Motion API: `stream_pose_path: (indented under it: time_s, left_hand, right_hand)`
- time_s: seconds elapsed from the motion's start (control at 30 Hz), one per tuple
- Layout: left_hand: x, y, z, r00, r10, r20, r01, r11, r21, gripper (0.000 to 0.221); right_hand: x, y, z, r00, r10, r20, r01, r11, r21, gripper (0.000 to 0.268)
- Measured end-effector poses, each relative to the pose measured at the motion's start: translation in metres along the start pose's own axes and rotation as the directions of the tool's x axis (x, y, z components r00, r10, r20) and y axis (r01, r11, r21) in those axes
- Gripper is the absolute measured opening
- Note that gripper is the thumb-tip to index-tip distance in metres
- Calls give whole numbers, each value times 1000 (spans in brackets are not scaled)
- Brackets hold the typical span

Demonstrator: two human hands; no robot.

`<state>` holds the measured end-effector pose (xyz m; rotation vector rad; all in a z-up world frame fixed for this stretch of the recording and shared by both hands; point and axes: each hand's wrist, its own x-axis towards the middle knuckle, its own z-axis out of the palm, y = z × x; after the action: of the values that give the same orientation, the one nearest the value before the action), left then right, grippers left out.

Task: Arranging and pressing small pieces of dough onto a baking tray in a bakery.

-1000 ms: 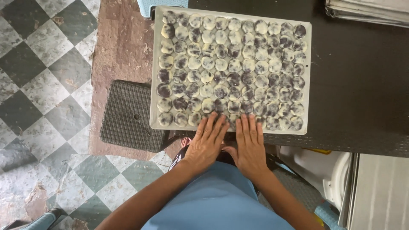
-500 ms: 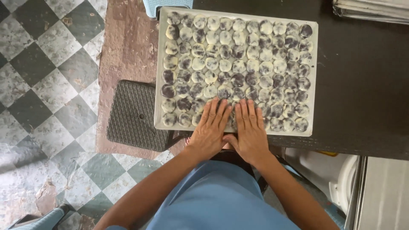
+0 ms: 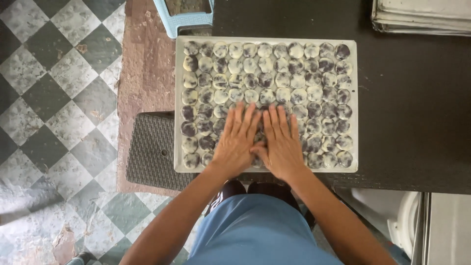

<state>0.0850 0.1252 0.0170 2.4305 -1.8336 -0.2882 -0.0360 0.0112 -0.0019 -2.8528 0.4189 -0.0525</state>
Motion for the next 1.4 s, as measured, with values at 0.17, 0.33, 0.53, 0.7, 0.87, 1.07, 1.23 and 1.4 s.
stream_pose_path:
  time_s: [0.17,0.33,0.53,0.7,0.87,1.07,1.23,1.4]
  left_hand:
    - [11,-12,17,999,33,-3,-33,999,16,83]
    - [35,-23,6,1000,-1,-19,2,999,48,76]
    - [51,-31,-1,1000,9,-14,-9,999,35,75]
    - [72,-48,6,1000,-14,14,13,998,59,75]
    - [83,-46,-7,999,11,-49,-9,999,32,70]
    - [105,-56,7,998,20,-51,-18,999,37,68]
    - [107,-64,-5,988,-21,-152,27,999,34,67]
    - [41,-85,-30,933,-271,-235,269,962,-42,69]
  right_hand:
    - [10,16,10,1000,-24,-3,24,1000,-5,96]
    - [43,24,0,998,-52,-18,52,998,-19,95]
    - [60,36,-5,994,-104,-36,104,995,5,95]
    - [85,53,13,986,-143,-87,137,988,-64,98]
    - [90,58,3,993,-109,-42,108,994,-14,95]
    - [108,84,25,984,-126,-125,120,991,-56,98]
    - [133,94,-1,998,-33,-49,31,999,-39,91]
    - [133,96,1,999,35,36,-33,998,-53,96]
